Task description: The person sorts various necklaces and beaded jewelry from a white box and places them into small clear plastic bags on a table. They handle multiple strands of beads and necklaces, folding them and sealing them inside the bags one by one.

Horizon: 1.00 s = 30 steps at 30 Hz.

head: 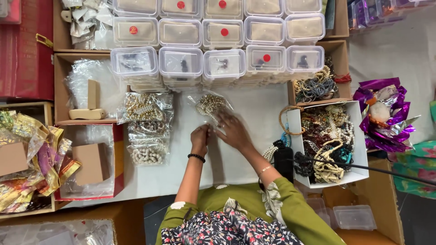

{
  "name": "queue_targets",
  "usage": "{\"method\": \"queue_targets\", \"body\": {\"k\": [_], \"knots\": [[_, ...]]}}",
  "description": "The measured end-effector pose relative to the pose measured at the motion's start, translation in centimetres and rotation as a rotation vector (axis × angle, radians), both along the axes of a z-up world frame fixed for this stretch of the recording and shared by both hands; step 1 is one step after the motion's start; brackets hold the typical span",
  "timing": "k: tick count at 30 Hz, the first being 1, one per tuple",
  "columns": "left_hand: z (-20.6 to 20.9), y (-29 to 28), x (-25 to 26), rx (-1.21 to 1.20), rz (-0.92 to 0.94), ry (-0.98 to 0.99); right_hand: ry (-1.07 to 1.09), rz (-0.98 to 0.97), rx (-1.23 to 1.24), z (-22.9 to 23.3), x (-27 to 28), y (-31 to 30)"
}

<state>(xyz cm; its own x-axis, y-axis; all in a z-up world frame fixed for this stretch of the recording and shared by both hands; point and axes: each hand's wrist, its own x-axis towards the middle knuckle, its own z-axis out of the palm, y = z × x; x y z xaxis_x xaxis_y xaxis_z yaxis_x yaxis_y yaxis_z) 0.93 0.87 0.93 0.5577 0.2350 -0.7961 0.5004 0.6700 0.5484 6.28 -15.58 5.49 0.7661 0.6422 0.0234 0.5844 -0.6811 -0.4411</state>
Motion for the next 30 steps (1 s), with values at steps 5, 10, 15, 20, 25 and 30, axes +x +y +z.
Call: {"method": "queue_targets", "body": {"k": [5,10,15,20,25,30], "knots": [[0.7,0.5,-2.6,-0.002,-0.079,0.060,-0.029,0.304,0.004,-1.1,-1.1,-1.6],[0.1,1.1,-4.6,0.006,-0.138,0.104,0.091,0.206,-0.151,1.7,-0.9,2.8],[-1.4,2.1,-5.7,0.045,-0.140,0.076,0.205,0.193,-0.157,1.8,-1.0,4.4],[0.6,2.7,-6.2,0.029,-0.110,0.080,0.075,0.341,0.095,-0.5,-1.8,1.1],[1.1,2.9,-6.3,0.044,-0.101,0.064,-0.015,0.407,-0.106,-4.1,-2.2,1.3],[0.4,3.6,-6.8,0.137,-0.139,0.056,-0.068,0.387,-0.092,-2.2,-2.1,5.8]]}}
